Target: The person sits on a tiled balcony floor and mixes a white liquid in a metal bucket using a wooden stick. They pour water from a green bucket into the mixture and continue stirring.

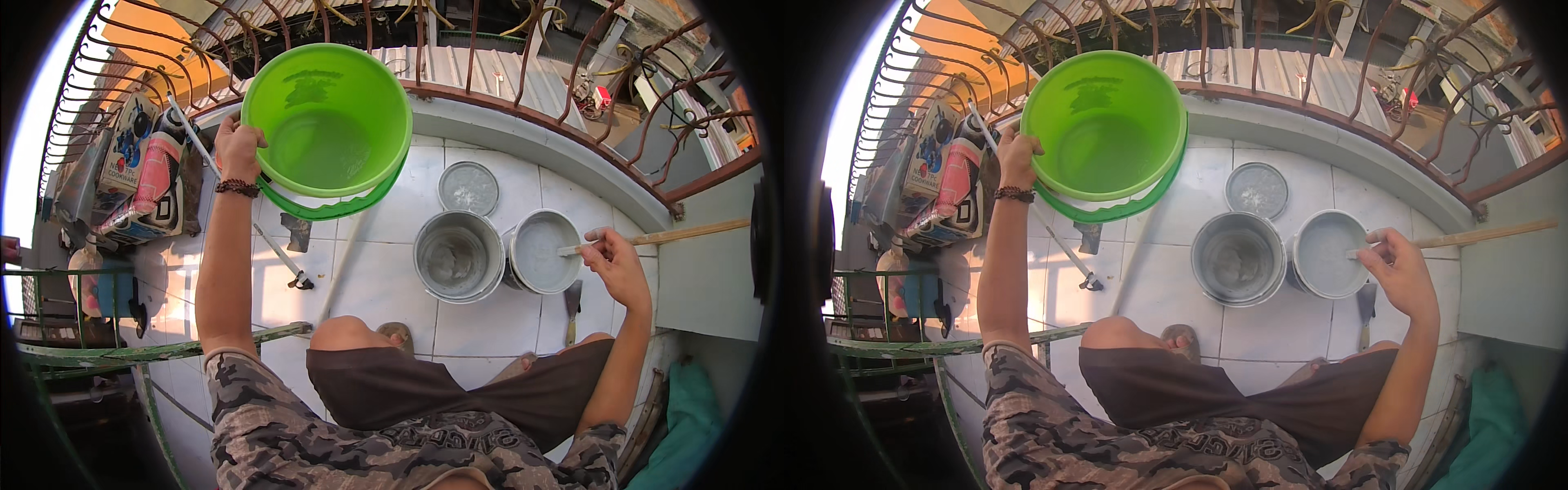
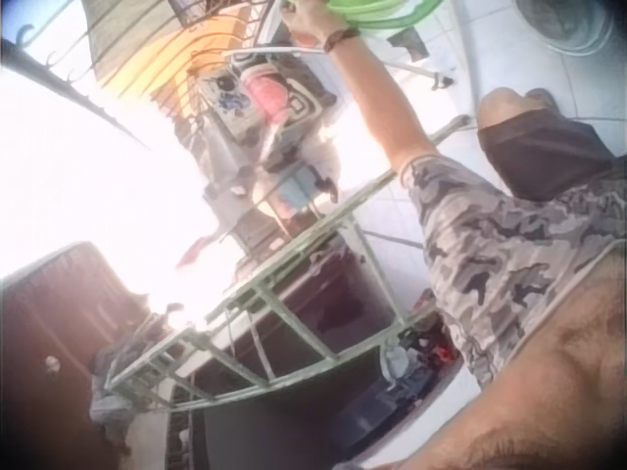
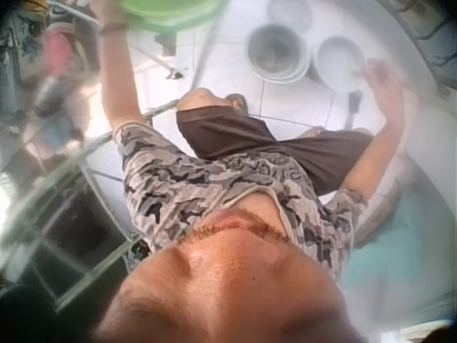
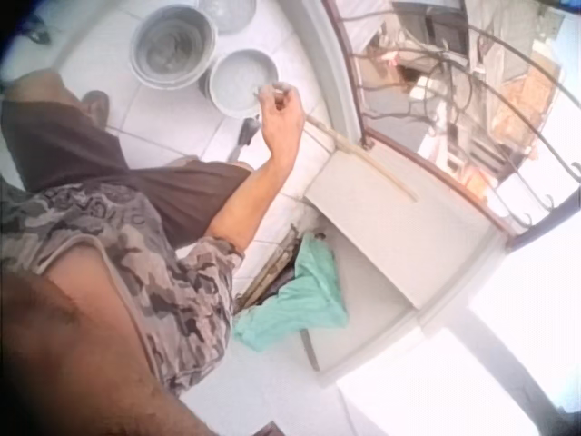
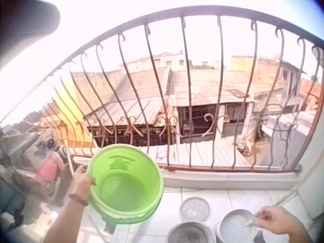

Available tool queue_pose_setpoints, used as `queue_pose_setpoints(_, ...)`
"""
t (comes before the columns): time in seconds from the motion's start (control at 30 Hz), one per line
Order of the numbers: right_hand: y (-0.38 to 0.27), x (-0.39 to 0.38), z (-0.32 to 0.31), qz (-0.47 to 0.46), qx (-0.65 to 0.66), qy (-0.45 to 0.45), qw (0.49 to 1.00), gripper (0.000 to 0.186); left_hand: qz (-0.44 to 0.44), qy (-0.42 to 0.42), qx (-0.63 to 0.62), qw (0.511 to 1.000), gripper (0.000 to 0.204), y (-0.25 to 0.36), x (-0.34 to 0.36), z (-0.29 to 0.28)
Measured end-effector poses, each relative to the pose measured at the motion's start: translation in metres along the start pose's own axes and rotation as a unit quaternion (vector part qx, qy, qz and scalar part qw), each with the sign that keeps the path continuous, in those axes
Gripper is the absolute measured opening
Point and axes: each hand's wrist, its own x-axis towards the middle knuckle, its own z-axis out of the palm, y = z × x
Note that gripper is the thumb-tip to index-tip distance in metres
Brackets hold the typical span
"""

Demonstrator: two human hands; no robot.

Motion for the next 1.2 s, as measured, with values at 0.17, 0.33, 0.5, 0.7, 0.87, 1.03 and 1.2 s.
queue_pose_setpoints(0.17, -0.005, -0.018, -0.020, -0.005, -0.022, 0.029, 0.999, 0.034, 0.004, -0.080, 0.023, 0.997, 0.049, 0.042, -0.022, 0.035)
queue_pose_setpoints(0.33, 0.012, -0.039, -0.045, -0.013, -0.016, 0.059, 0.998, 0.036, 0.023, -0.121, 0.031, 0.992, 0.045, 0.073, -0.048, 0.078)
queue_pose_setpoints(0.5, 0.023, -0.059, -0.070, 0.008, 0.021, 0.071, 0.997, 0.038, 0.055, -0.176, 0.055, 0.981, 0.046, 0.100, -0.080, 0.128)
queue_pose_setpoints(0.7, 0.036, -0.071, -0.080, -0.003, 0.017, 0.076, 0.997, 0.033, 0.093, -0.243, 0.106, 0.960, 0.047, 0.119, -0.113, 0.181)
queue_pose_setpoints(0.87, 0.042, -0.077, -0.087, -0.002, 0.037, 0.087, 0.995, 0.035, 0.120, -0.277, 0.143, 0.942, 0.052, 0.124, -0.135, 0.216)
queue_pose_setpoints(1.03, 0.048, -0.083, -0.092, -0.005, 0.049, 0.100, 0.994, 0.041, 0.157, -0.294, 0.154, 0.930, 0.047, 0.123, -0.153, 0.243)
queue_pose_setpoints(1.2, 0.052, -0.085, -0.093, -0.010, 0.064, 0.104, 0.992, 0.044, 0.228, -0.254, 0.238, 0.909, 0.044, 0.117, -0.164, 0.260)
